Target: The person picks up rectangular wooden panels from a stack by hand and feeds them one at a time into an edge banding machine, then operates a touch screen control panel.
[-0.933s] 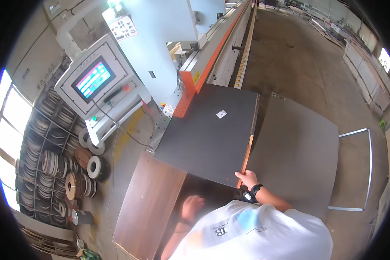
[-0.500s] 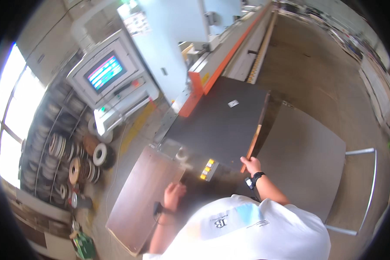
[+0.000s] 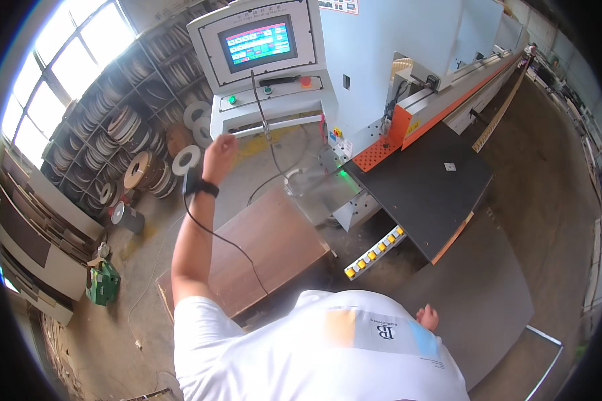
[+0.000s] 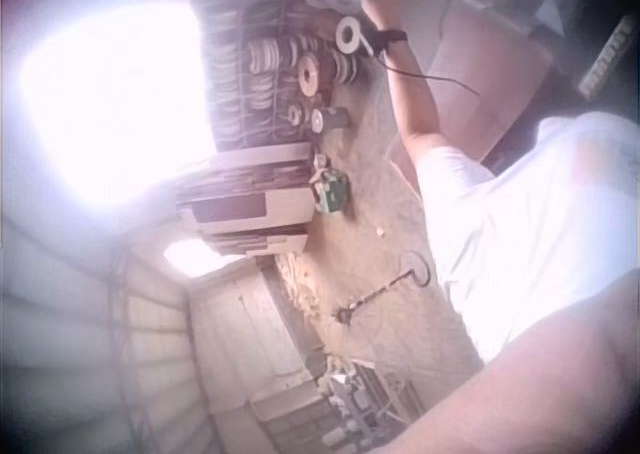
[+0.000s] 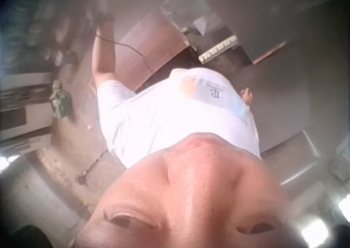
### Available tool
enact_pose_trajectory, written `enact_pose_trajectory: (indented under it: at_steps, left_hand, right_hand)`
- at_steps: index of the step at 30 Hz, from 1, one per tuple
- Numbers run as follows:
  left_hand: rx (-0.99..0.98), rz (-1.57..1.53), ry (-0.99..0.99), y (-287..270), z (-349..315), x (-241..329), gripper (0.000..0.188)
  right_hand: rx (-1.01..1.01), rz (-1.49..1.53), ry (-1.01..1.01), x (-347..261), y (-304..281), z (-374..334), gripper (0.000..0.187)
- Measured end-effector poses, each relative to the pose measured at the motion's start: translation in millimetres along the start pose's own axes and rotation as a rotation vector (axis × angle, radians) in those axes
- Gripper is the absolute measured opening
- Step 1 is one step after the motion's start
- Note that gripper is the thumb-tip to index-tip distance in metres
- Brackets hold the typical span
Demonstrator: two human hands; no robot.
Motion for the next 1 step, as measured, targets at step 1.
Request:
enact_pose_trajectory:
  at_steps: [1]
  left_hand:
    - [0.007, 0.095, -0.015, 2.4, 24.8, -4.0, 0.023]
  right_hand:
    - [-0.039, 0.038, -0.041, -7.6, -7.6, 2.9, 0.032]
Point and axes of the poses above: each hand's wrist, its own z-axis towards the middle knuckle, its own y-axis out of the palm, x = y × z, the point moved 7 cm from there along z, towards the middle knuckle, and after that the axes turned 15 degrees about z, right-handed, at the moved point
